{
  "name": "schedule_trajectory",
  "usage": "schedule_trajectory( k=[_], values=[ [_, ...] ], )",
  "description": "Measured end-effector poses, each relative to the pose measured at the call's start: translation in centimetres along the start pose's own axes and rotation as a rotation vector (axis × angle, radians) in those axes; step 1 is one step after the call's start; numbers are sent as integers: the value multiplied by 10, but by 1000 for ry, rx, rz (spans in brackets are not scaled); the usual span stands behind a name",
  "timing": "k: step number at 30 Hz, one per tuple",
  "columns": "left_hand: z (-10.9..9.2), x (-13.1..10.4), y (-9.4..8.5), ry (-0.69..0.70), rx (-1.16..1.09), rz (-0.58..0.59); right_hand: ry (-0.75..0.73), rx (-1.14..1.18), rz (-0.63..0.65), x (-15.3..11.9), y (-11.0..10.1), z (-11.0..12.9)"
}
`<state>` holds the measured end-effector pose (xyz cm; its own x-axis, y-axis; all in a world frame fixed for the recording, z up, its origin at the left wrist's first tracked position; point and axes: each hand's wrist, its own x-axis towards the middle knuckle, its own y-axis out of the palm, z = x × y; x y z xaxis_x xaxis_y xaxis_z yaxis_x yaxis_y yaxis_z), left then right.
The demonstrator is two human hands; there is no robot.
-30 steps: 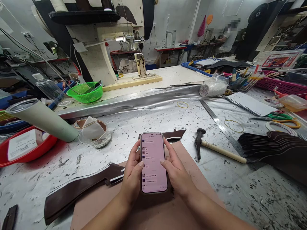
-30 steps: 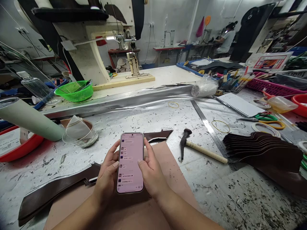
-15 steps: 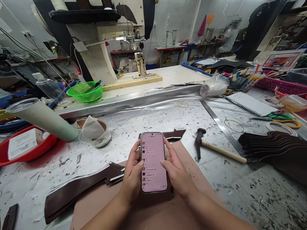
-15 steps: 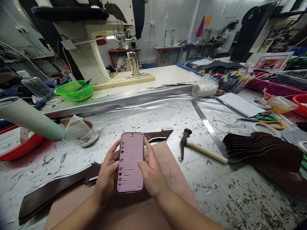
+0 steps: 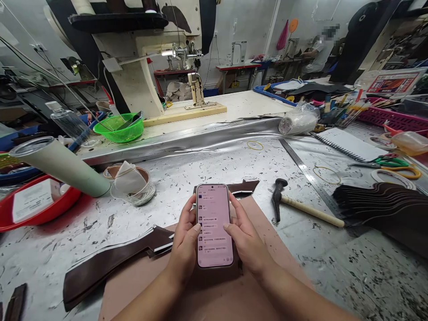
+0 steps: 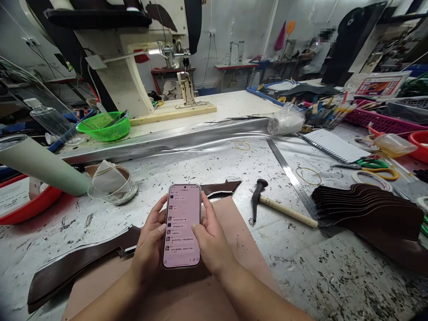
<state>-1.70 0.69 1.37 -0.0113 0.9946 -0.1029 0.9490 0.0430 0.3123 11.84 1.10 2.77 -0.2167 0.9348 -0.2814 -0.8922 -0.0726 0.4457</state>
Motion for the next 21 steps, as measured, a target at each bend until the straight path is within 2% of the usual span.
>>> schedule_trajectory(
  k=[21],
  values=[
    [0,-1,0,-5,-15,11,19,-11,-13,1,0,-3]
  ],
)
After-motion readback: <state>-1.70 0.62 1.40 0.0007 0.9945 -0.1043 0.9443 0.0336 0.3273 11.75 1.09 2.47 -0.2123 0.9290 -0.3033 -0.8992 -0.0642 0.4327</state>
